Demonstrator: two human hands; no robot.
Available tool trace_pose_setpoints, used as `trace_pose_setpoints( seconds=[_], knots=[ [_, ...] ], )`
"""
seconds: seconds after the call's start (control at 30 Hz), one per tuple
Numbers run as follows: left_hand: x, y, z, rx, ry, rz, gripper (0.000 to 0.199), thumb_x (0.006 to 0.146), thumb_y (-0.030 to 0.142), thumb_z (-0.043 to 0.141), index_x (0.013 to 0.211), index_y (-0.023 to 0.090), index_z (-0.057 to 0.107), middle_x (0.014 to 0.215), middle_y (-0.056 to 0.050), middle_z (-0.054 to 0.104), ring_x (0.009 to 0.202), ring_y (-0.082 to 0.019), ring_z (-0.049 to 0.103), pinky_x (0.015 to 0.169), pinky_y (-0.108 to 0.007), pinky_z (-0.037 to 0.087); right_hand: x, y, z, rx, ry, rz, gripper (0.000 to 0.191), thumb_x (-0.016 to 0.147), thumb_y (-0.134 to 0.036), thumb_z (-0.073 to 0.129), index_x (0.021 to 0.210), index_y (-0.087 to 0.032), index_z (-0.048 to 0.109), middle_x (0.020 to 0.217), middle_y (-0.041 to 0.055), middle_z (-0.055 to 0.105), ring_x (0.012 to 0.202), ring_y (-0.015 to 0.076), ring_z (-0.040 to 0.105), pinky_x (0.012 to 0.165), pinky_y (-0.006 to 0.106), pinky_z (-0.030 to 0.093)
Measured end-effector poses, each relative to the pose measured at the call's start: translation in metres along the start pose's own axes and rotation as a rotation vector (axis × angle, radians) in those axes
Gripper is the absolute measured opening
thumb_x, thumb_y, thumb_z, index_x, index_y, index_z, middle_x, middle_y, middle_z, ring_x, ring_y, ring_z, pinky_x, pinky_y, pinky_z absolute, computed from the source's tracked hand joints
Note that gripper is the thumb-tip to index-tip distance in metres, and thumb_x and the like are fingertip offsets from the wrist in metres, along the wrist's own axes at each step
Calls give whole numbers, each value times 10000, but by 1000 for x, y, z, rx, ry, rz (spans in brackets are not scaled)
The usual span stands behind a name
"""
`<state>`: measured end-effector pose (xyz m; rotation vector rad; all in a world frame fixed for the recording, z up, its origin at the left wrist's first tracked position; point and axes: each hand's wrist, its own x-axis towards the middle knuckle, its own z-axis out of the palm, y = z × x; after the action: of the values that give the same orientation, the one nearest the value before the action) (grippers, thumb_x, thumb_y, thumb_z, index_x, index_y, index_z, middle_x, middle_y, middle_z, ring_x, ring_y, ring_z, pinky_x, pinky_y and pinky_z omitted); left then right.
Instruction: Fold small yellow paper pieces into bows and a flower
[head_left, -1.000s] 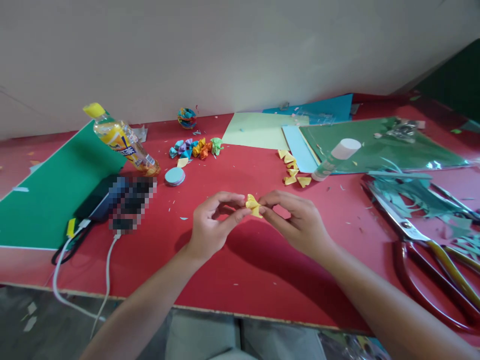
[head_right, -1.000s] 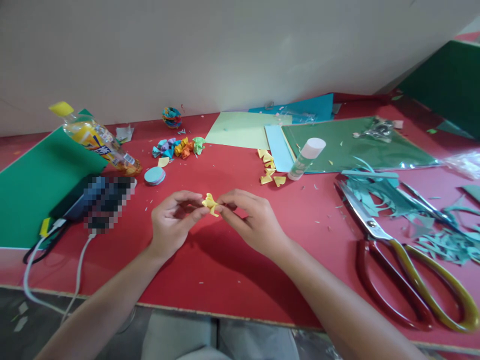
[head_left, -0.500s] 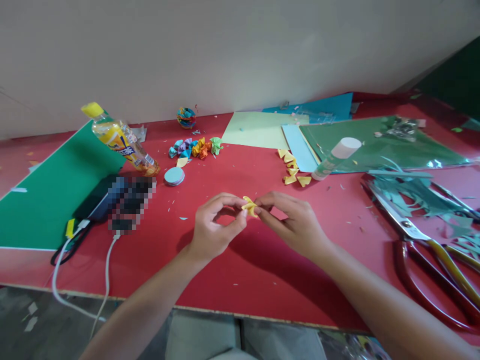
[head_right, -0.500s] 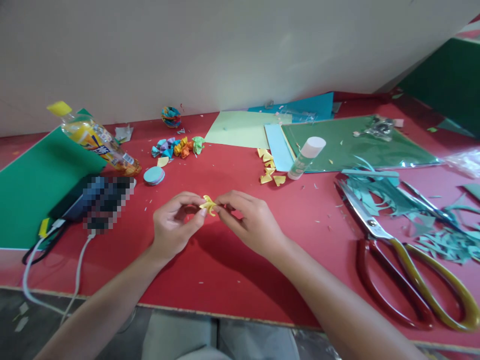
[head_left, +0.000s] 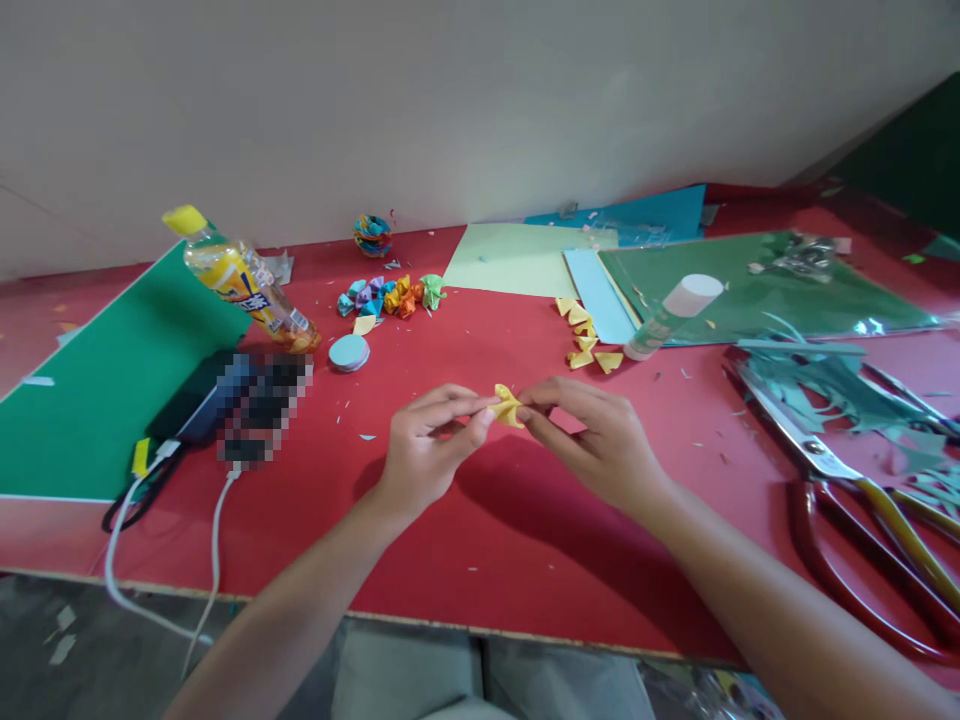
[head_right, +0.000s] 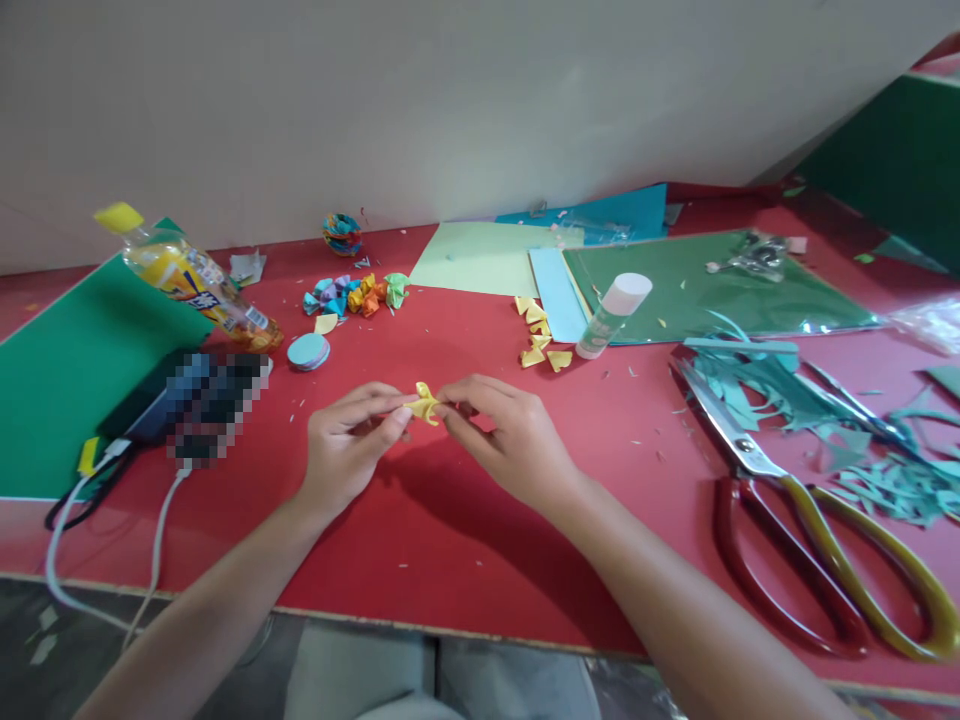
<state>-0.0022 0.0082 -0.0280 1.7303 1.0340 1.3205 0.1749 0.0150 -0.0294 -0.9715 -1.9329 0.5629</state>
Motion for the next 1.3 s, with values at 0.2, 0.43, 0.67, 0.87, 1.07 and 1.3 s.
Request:
trace_pose_setpoints(
  seconds=[0.2, 0.43, 0.67, 0.87, 1.07, 1.3],
  knots=[
    [0, 2, 0, 83, 21, 104, 121, 728, 145, 640, 826, 196, 691, 700, -16, 620, 601, -81, 559, 481, -167, 476, -2, 1, 1, 16, -36, -67, 91, 839, -149, 488, 852, -201, 562, 747, 29, 603, 659, 116, 553, 605, 232, 443],
    [1, 3, 1, 5, -20, -16, 74, 688, 200, 684, 670, 154, 629, 669, -10, 574, 561, -81, 540, 417, -151, 440, -1, 2, 2, 75, -107, -130, 118, 839, -113, 483, 879, -187, 566, 780, 34, 597, 684, 100, 552, 631, 214, 441],
    [-1, -3, 4, -97, -24, -77, 161, 636, 272, 728, 749, 173, 670, 665, 6, 565, 502, -72, 529, 408, -173, 467, -2, 4, 2, 65, -134, -171, 118, 844, -111, 472, 866, -178, 566, 769, 39, 600, 678, 100, 552, 617, 209, 442],
    [-5, -5, 5, -32, 47, 120, 234, 663, 151, 709, 887, 219, 696, 747, -12, 611, 608, -84, 580, 506, -179, 516, -2, 4, 6, 25, -49, -146, 101, 831, -105, 498, 855, -176, 565, 761, 30, 601, 667, 96, 555, 622, 204, 439],
    [-2, -1, 2, -157, 136, 37, 163, 721, 179, 660, 880, 210, 678, 782, -21, 620, 670, -101, 597, 521, -182, 536, 0, 5, 2, 41, 3, -143, 146, 827, -64, 491, 853, -183, 572, 780, 32, 609, 701, 101, 567, 653, 204, 446],
    [8, -11, 0, -404, -158, -536, 233, 724, 363, 638, 811, 150, 676, 726, -41, 649, 618, -110, 610, 499, -193, 536, 0, 10, -1, 100, -32, -205, 202, 826, -48, 479, 854, -198, 612, 832, 47, 628, 757, 114, 598, 677, 215, 474]
  ],
)
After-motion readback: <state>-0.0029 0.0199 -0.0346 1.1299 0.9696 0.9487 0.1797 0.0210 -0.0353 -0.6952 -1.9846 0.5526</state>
